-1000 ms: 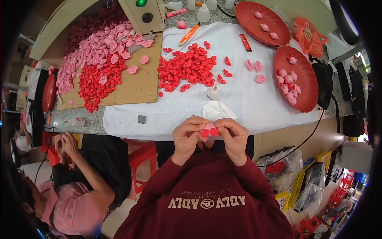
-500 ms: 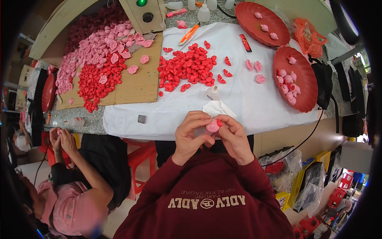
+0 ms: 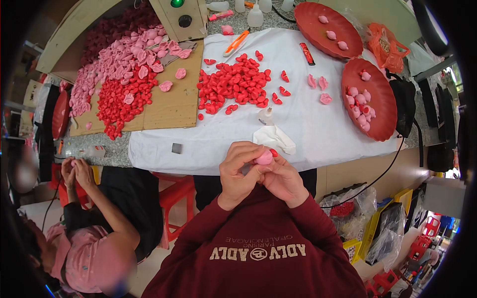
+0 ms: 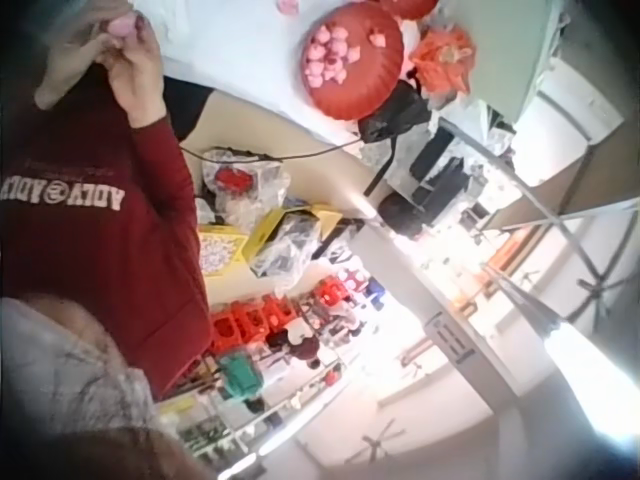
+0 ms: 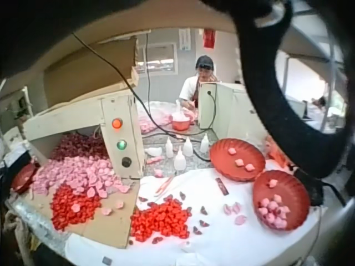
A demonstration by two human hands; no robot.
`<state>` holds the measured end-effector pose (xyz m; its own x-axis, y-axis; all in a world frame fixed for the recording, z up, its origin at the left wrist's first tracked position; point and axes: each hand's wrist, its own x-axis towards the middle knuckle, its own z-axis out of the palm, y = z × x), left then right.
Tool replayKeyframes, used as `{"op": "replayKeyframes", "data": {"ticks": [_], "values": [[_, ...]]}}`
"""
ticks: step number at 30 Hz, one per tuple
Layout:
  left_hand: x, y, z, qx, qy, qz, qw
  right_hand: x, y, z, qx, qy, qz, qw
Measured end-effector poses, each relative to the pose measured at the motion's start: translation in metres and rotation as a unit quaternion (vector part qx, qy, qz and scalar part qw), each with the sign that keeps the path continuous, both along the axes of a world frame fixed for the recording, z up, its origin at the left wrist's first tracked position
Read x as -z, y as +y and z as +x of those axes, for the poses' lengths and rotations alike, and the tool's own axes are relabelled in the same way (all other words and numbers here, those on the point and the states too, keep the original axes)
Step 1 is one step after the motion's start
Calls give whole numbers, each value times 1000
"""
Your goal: Assembling small decorative clay items by attaching pink and red clay pieces to a white clay base.
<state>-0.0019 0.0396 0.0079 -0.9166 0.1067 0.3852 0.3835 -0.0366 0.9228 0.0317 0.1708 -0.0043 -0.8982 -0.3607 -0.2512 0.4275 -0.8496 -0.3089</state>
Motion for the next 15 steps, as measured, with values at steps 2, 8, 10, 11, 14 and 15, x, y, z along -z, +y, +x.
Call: {"op": "replayKeyframes", "data": {"ticks": [2,8,10,11,14,15], "values": [[2,-2,-4,24,10,1,1000,-6,2,-1,11,37,61,997],[3,-10,-2,123,-155,84,977,-35,8,-3,164,247,616,730],[1,-12,0,139,-204,113,962,-37,10,-6,171,266,619,719],[-1,-12,1,154,-252,140,945,-38,11,-7,178,285,622,707],[0,-10,1,161,-239,152,945,-35,13,-8,174,303,635,689],[1,-9,1,161,-239,152,946,-36,13,-8,174,303,634,689]]}}
